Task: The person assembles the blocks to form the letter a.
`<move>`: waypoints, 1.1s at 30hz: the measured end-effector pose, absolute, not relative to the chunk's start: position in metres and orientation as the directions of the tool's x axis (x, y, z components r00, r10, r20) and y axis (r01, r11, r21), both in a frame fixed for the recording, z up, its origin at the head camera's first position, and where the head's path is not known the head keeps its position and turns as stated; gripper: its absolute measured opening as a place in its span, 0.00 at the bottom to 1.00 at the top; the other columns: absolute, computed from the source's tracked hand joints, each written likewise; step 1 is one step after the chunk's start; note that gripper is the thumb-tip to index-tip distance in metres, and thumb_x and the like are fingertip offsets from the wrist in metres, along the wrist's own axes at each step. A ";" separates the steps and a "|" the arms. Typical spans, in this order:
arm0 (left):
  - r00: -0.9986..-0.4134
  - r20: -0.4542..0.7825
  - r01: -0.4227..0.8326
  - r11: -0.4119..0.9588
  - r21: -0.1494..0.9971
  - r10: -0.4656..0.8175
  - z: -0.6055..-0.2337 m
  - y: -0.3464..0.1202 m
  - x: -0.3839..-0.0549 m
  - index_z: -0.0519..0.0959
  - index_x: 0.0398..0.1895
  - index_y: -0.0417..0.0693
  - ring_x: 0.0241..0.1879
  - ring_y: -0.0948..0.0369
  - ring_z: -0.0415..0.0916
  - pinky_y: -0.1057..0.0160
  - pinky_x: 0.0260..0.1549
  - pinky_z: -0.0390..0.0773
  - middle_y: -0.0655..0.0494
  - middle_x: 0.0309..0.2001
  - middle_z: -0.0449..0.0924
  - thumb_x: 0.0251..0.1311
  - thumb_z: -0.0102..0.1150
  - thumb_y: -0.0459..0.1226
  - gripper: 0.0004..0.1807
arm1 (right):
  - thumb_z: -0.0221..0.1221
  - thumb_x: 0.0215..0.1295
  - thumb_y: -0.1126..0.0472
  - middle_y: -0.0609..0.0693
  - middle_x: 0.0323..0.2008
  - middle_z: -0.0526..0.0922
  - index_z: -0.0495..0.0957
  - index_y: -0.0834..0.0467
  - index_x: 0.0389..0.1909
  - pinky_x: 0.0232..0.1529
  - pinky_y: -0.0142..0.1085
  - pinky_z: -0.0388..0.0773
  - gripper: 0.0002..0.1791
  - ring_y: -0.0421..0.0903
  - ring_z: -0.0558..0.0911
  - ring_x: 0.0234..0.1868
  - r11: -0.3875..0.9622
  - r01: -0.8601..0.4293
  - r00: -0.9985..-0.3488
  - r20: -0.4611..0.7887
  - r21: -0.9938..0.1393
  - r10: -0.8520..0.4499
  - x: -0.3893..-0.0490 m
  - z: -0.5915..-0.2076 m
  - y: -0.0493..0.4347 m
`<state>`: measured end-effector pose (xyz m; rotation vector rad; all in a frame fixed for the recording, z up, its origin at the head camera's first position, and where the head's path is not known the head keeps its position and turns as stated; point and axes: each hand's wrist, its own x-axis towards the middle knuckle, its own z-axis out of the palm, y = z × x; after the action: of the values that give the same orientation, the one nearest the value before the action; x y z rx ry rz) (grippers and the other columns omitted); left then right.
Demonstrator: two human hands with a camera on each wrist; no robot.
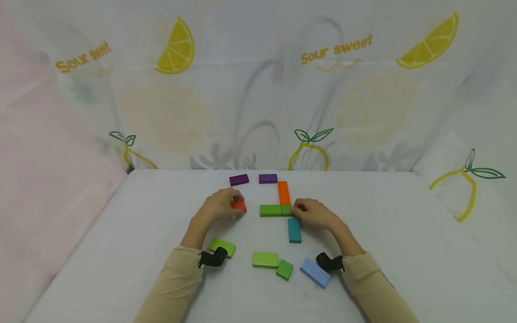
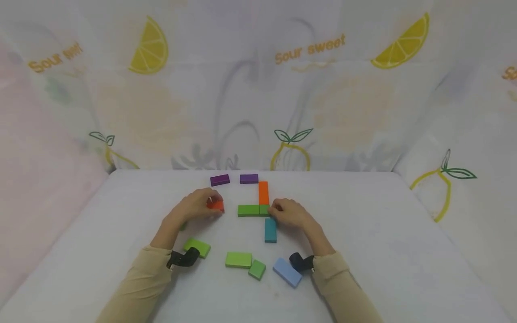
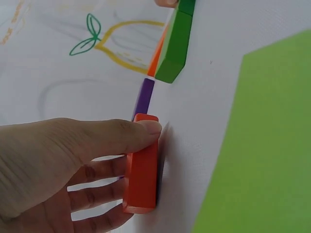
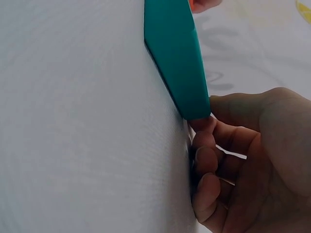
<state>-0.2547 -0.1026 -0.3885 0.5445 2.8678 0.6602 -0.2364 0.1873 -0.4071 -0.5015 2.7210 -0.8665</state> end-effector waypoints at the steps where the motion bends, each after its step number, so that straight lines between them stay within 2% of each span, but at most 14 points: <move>1: -0.923 -0.064 0.314 0.838 0.446 0.379 -0.388 -0.103 -0.255 0.80 0.44 0.49 0.39 0.58 0.72 0.60 0.34 0.73 0.53 0.41 0.80 0.49 0.70 0.42 0.18 | 0.50 0.69 0.55 0.46 0.24 0.72 0.75 0.57 0.32 0.30 0.32 0.66 0.11 0.42 0.70 0.28 0.768 -0.248 -0.912 -0.125 -0.591 -0.390 -0.236 -0.407 0.186; 13: -0.921 -0.062 0.322 0.843 0.430 0.384 -0.390 -0.107 -0.254 0.80 0.44 0.50 0.39 0.58 0.73 0.60 0.34 0.73 0.54 0.40 0.79 0.50 0.69 0.42 0.18 | 0.49 0.71 0.55 0.47 0.26 0.75 0.76 0.58 0.34 0.32 0.33 0.67 0.12 0.42 0.70 0.28 0.756 -0.259 -0.909 -0.113 -0.601 -0.401 -0.238 -0.410 0.184; 33: -0.905 -0.061 0.361 0.835 0.415 0.422 -0.390 -0.105 -0.248 0.80 0.44 0.51 0.40 0.59 0.72 0.58 0.39 0.74 0.55 0.42 0.79 0.50 0.69 0.43 0.17 | 0.50 0.70 0.54 0.47 0.26 0.75 0.75 0.57 0.34 0.30 0.32 0.67 0.11 0.42 0.70 0.28 0.754 -0.216 -0.923 -0.121 -0.620 -0.364 -0.233 -0.413 0.184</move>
<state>-0.2484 -0.1051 -0.3898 0.6151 2.8646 0.6038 -0.2325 0.1838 -0.4133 -0.4571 2.7181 -0.9187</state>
